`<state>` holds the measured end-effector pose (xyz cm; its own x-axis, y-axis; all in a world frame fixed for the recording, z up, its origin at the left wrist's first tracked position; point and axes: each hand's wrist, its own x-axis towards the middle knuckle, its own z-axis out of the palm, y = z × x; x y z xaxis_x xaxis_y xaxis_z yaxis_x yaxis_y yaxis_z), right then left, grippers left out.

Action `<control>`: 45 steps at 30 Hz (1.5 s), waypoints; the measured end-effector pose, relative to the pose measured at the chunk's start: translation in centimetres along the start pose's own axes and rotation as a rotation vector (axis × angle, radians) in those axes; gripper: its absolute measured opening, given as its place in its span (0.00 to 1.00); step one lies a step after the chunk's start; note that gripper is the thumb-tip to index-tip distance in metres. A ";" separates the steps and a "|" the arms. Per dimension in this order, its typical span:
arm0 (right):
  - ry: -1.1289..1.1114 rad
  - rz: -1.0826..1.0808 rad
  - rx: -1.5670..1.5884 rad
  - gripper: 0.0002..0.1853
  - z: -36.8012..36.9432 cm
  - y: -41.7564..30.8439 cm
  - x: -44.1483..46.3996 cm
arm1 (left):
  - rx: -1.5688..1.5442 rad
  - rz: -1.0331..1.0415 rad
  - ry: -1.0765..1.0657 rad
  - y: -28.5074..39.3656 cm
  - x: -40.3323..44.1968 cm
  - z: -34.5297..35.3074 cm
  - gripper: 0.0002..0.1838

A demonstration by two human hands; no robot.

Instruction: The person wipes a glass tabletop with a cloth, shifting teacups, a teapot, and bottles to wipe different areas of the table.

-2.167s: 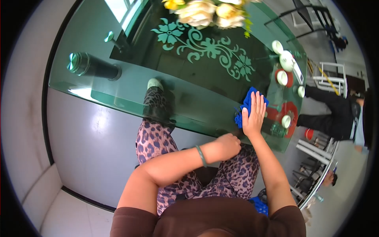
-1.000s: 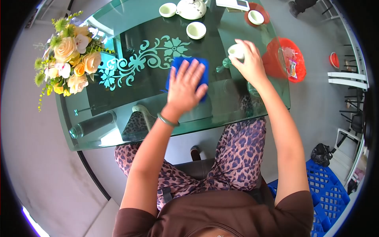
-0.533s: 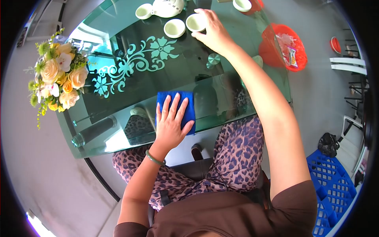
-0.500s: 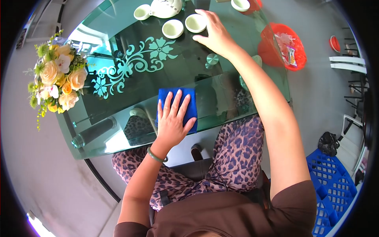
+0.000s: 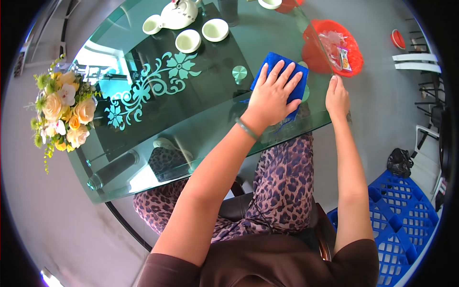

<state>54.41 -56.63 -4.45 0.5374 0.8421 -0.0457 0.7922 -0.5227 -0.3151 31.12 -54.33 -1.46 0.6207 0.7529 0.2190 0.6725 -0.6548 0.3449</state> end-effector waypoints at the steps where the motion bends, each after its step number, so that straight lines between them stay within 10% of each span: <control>1: -0.018 -0.001 -0.009 0.25 0.1 0.5 0.2 | -0.046 0.010 -0.009 -0.2 -0.4 -0.6 0.34; 9: 0.000 0.002 -0.008 0.23 0.1 -0.4 0.0 | 0.214 -0.372 -0.068 -6.1 -8.7 -6.5 0.37; 17: 0.093 -0.053 0.173 0.24 0.3 0.5 0.0 | -0.051 0.049 -0.015 -0.1 2.7 0.1 0.35; 31: 0.204 -0.093 0.653 0.26 -0.3 0.3 -0.5 | 0.212 -0.221 0.155 -4.0 10.2 3.7 0.38; 41: 0.187 0.017 1.156 0.26 1.3 2.6 0.1 | -0.101 0.187 -0.065 5.8 3.3 3.3 0.33; 45: 0.257 -0.031 1.084 0.23 0.9 2.5 0.4 | -0.128 0.009 -0.159 2.8 -4.0 -2.8 0.34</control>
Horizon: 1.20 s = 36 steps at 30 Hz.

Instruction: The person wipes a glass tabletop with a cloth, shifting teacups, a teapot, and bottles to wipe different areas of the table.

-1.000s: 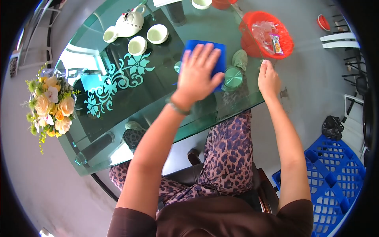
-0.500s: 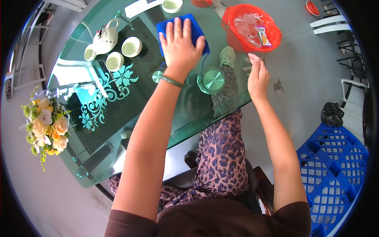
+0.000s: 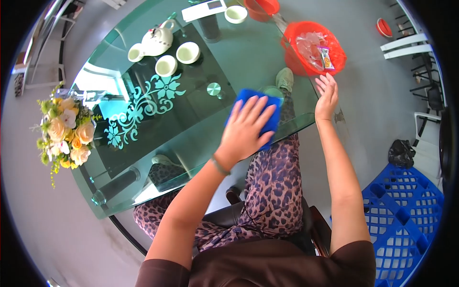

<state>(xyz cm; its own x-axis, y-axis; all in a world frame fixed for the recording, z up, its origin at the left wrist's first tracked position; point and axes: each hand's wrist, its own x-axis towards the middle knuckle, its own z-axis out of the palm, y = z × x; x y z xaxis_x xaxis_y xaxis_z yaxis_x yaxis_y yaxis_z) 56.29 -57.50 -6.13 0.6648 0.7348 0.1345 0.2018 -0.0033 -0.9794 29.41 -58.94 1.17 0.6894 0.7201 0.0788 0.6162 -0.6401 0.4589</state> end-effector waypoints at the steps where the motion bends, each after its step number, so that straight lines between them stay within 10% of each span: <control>1: -0.038 -0.098 -0.124 0.23 -0.1 0.4 0.0 | 0.038 -0.086 -0.016 -1.0 -2.5 -1.7 0.35; 6: -0.275 -0.652 -1.009 0.23 3.1 -3.2 -1.8 | 0.236 -0.540 0.010 -8.0 -18.3 -7.2 0.37; 16: -0.324 -0.331 -1.142 0.33 20.2 -6.2 -9.1 | 0.394 -0.851 0.190 -11.5 -19.7 -7.4 0.35; 36: -0.254 -0.391 -1.246 0.33 20.6 -6.6 -9.8 | 0.604 -0.926 0.395 -36.6 -6.3 -16.1 0.34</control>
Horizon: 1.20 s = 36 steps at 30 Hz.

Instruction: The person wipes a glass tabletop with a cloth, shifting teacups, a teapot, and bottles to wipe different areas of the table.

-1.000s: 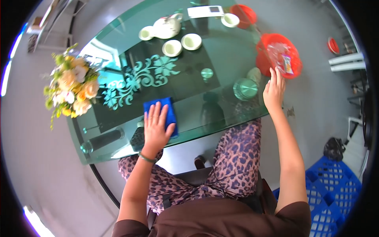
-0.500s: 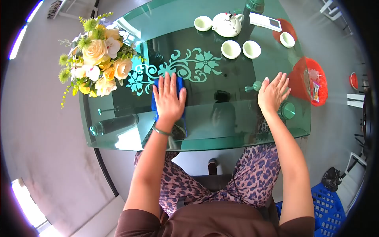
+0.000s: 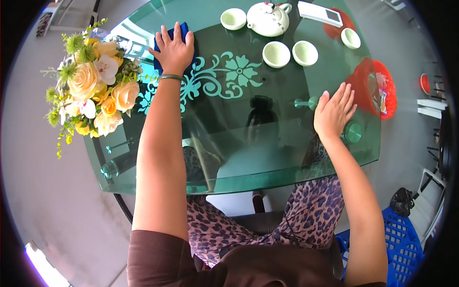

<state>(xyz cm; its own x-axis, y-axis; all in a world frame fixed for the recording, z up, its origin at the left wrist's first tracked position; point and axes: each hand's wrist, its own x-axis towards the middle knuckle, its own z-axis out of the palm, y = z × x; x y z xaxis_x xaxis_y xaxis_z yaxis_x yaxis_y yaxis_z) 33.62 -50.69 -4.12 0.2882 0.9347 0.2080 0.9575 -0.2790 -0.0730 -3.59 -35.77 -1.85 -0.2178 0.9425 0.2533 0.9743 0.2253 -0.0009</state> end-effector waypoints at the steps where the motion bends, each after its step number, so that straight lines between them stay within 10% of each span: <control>1: 0.000 0.004 -0.002 0.32 0.0 0.0 0.0 | -0.045 0.028 0.005 -0.3 -0.7 0.3 0.33; 12: -0.024 0.039 -0.046 0.33 0.0 -0.2 -0.1 | -0.133 0.323 -0.391 -3.5 -28.9 -10.8 0.35; 27: 0.018 -0.022 -0.032 0.32 0.3 0.4 -0.1 | -0.106 0.102 0.107 -11.8 1.9 3.6 0.34; 36: 0.035 -0.030 -0.037 0.32 0.4 0.5 0.0 | -0.089 0.081 0.074 -9.7 1.7 2.4 0.33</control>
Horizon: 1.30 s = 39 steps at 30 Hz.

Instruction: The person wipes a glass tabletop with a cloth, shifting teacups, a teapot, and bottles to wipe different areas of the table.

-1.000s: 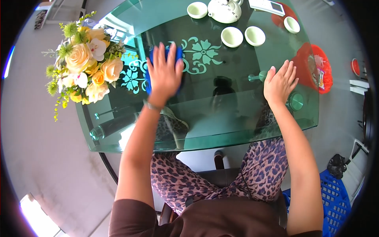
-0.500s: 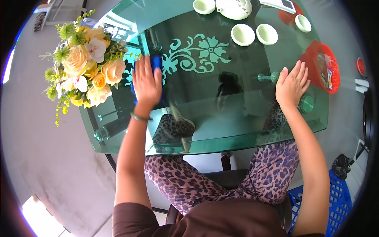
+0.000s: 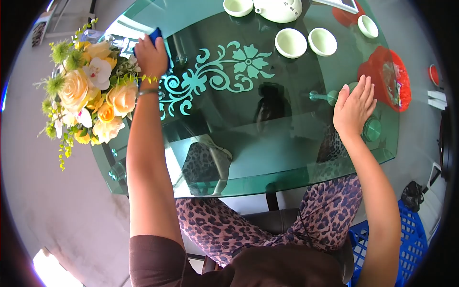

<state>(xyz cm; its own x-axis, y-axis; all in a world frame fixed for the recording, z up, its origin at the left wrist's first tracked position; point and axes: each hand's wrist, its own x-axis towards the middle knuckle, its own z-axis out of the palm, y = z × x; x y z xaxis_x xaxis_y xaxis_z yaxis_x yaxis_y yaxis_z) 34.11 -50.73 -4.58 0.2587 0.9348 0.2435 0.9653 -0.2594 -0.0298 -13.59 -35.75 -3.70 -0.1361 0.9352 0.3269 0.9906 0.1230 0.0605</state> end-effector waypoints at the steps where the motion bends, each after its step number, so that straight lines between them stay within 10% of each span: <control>1: 0.003 -0.003 -0.001 0.32 0.1 0.1 0.0 | 0.017 0.030 -0.019 1.6 -2.0 -1.2 0.33; 12: -0.056 0.057 -0.006 0.33 -0.2 -0.4 0.2 | -0.165 0.371 -0.621 15.1 -31.6 -15.8 0.40; 28: -0.019 0.030 0.031 0.33 -0.2 -0.4 0.1 | 0.004 0.000 0.053 8.7 -0.9 0.0 0.34; 39: -0.028 0.057 0.028 0.33 -0.2 -0.5 0.1 | -0.103 0.309 -0.167 16.1 -19.7 -9.5 0.32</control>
<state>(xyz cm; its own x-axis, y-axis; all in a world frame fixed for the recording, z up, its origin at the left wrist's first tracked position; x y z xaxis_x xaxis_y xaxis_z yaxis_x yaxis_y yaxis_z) 33.68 -50.52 -4.32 0.3142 0.9251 0.2133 0.9494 -0.3062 -0.0704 4.85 -55.31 -0.22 0.1822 0.9654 0.1865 0.9766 -0.1998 0.0800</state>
